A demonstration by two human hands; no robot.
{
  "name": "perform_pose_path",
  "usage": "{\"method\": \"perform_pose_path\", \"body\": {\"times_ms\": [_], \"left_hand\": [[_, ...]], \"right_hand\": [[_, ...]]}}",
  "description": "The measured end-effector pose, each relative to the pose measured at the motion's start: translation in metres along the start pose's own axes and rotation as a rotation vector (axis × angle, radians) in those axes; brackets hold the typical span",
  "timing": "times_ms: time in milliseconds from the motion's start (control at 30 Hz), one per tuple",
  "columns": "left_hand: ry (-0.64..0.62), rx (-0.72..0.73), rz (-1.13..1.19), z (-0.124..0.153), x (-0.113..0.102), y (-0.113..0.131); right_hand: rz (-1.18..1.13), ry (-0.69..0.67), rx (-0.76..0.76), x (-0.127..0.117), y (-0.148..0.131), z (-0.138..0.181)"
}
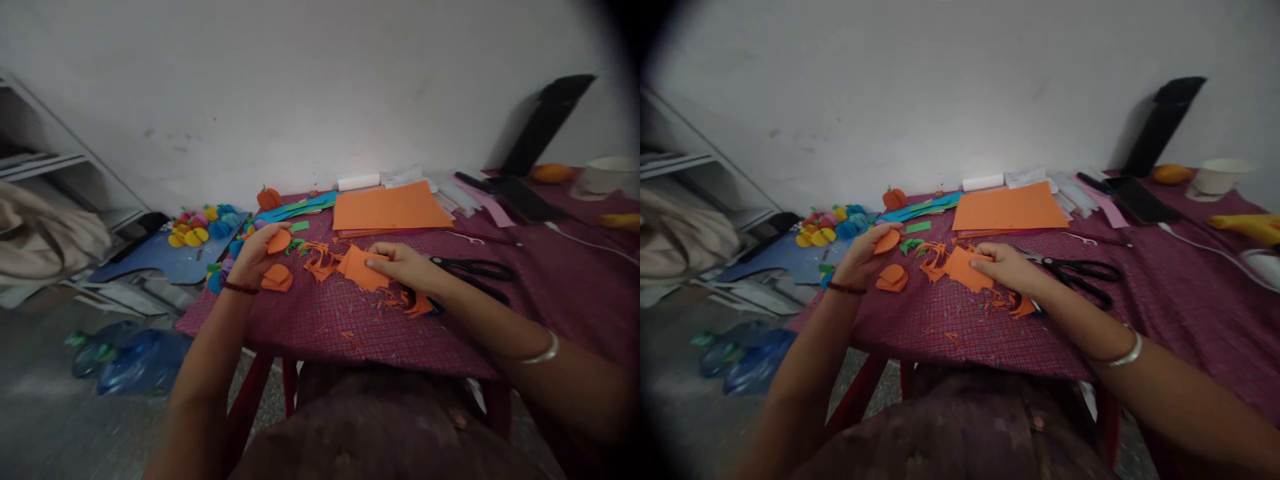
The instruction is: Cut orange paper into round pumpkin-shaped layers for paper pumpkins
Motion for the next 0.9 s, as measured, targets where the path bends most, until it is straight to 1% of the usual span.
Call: {"method": "perform_pose_path", "body": {"times_ms": [133, 200, 267, 300, 333, 367, 433, 467, 500, 533, 633, 667, 700, 733, 767, 833, 900], "left_hand": [[-0.006, -0.008, -0.107, 0.006, -0.028, -0.013], [-0.006, -0.004, -0.155, 0.009, -0.039, -0.02], [0.008, 0.018, -0.271, 0.013, -0.047, -0.025], [0.023, 0.053, -0.371, 0.016, -0.048, -0.025], [0.041, 0.122, -0.495, 0.019, -0.048, -0.023], [0.057, 0.225, -0.627, 0.022, -0.045, -0.019], [0.059, 0.493, -0.845, 0.032, -0.027, -0.008], [0.031, 0.597, -0.892, 0.037, -0.014, -0.003], [-0.043, 0.632, -0.897, 0.041, 0.002, -0.001], [-0.156, 0.609, -0.869, 0.044, 0.019, -0.002], [-0.562, 0.455, -0.714, 0.048, 0.07, -0.016], [-0.665, 0.427, -0.673, 0.049, 0.085, -0.022], [-0.739, 0.416, -0.646, 0.05, 0.097, -0.028], [-0.775, 0.416, -0.632, 0.049, 0.106, -0.034], [-0.778, 0.42, -0.63, 0.049, 0.112, -0.04], [-0.723, 0.425, -0.627, 0.046, 0.117, -0.048], [-0.654, 0.441, -0.591, 0.044, 0.115, -0.052]], "right_hand": [[0.07, -0.019, 0.025, 0.003, 0.007, -0.002], [0.095, -0.024, 0.017, 0.005, 0.01, -0.003], [0.138, -0.013, -0.001, 0.005, 0.011, -0.004], [0.164, 0.0, -0.013, 0.005, 0.012, -0.004], [0.189, 0.02, -0.027, 0.005, 0.011, -0.004], [0.214, 0.046, -0.045, 0.005, 0.01, -0.004], [0.264, 0.106, -0.093, 0.006, 0.005, -0.001], [0.288, 0.14, -0.126, 0.006, 0.002, 0.0], [0.307, 0.17, -0.157, 0.006, -0.001, 0.002], [0.317, 0.201, -0.193, 0.006, -0.005, 0.003], [0.364, 0.292, -0.26, 0.005, -0.012, 0.006], [0.393, 0.318, -0.275, 0.004, -0.013, 0.006], [0.423, 0.34, -0.287, 0.003, -0.013, 0.007], [0.452, 0.362, -0.296, 0.002, -0.013, 0.007], [0.476, 0.383, -0.3, 0.001, -0.013, 0.008], [0.475, 0.401, -0.304, 0.0, -0.013, 0.008], [0.384, 0.381, -0.327, -0.002, -0.013, 0.008]]}}
Point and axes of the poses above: each hand's wrist, its own z-axis away from the middle knuckle, its own x-axis out of the palm, y = z × x, the point moved 3 cm from there along -z, towards the middle knuckle, and after that the axes turned 10 degrees about x, right-handed, at the moved point
